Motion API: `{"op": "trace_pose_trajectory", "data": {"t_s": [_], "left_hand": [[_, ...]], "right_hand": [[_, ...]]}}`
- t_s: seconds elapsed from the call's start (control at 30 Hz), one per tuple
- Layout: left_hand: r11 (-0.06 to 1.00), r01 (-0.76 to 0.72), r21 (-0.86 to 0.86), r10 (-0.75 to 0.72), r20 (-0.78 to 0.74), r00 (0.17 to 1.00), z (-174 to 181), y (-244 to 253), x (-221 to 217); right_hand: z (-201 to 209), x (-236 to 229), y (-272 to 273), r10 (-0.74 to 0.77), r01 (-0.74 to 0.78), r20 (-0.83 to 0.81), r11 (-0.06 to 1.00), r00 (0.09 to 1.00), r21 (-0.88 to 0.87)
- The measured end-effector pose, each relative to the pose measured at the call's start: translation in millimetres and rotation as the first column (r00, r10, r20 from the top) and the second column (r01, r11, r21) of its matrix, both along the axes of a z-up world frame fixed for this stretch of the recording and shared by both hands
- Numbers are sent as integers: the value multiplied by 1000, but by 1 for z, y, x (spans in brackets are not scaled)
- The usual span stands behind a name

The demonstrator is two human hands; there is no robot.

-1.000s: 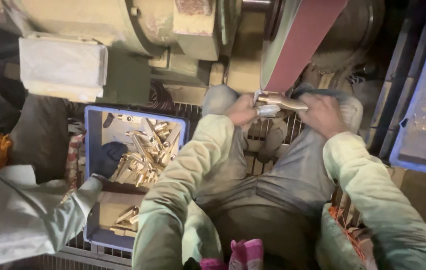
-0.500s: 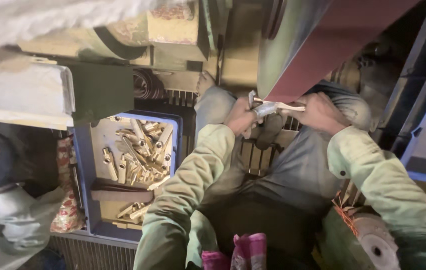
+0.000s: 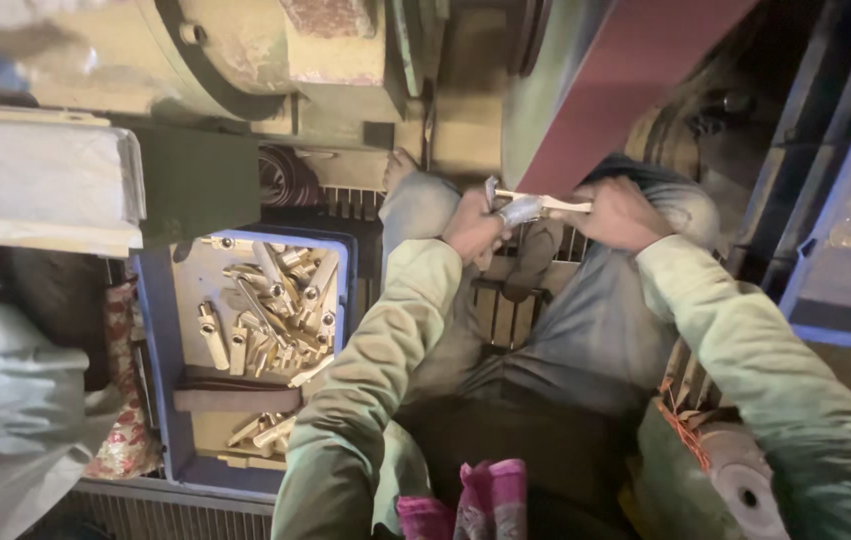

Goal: The person sits on the floor and repeatedly presses small brass-colored metal parts against a moving belt sander to smooth their surfaces. They handle the parts one at a time, rotating them to contact different sides with the belt, then place them into a blue bin.

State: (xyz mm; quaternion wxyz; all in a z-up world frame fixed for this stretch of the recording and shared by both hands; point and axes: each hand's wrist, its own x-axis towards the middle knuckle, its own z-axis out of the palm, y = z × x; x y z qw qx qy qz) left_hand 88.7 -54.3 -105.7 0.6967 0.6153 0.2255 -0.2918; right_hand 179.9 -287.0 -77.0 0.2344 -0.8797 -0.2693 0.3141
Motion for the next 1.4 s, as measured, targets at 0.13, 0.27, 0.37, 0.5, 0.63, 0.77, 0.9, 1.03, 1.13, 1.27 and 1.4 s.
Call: {"op": "trace_pose_trajectory", "data": {"t_s": [0.13, 0.27, 0.37, 0.5, 0.63, 0.77, 0.9, 1.03, 1.13, 1.27, 1.4], "left_hand": [[999, -48, -22, 52, 222, 974, 3, -1, -7], [998, -61, -13, 62, 268, 961, 8, -3, -14], [996, -82, 21, 46, 682, 730, 11, 0, -17], [999, -16, 46, 4, 245, 969, 9, 5, -12], [999, 20, 43, -25, 120, 992, 2, 7, -5], [1000, -24, -4, 23, -89, 996, -9, 7, -1], [996, -82, 32, 86, -208, 974, -14, 8, 0], [1000, -12, 23, 14, -72, 997, -13, 8, -2], [999, -18, 29, 13, 158, 987, -16, 4, -10], [996, -77, 46, 61, 275, 959, -16, 3, -12], [1000, -23, -15, 28, 484, 875, -2, 6, -19]], "right_hand": [[-1, -19, -2, -38, 20, 318, 998, 947, 59], [4, -31, -6, -91, 36, 496, 992, 864, 119], [7, -34, -3, -134, 65, 536, 987, 833, 146], [12, -20, 5, -73, 37, 369, 994, 926, 102], [18, -4, 16, -84, 84, 84, 996, 993, -1], [17, 16, 22, 46, -48, -111, 999, 993, -14], [8, 28, 19, 93, -60, -309, 991, 946, 117], [-6, 13, 13, 1, -4, -74, 999, 997, -48], [-13, -10, 4, -4, 25, 226, 995, 974, -91], [-8, -23, 2, -73, 64, 448, 997, 891, 34], [14, -39, -4, -152, 64, 438, 976, 886, 210]]}}
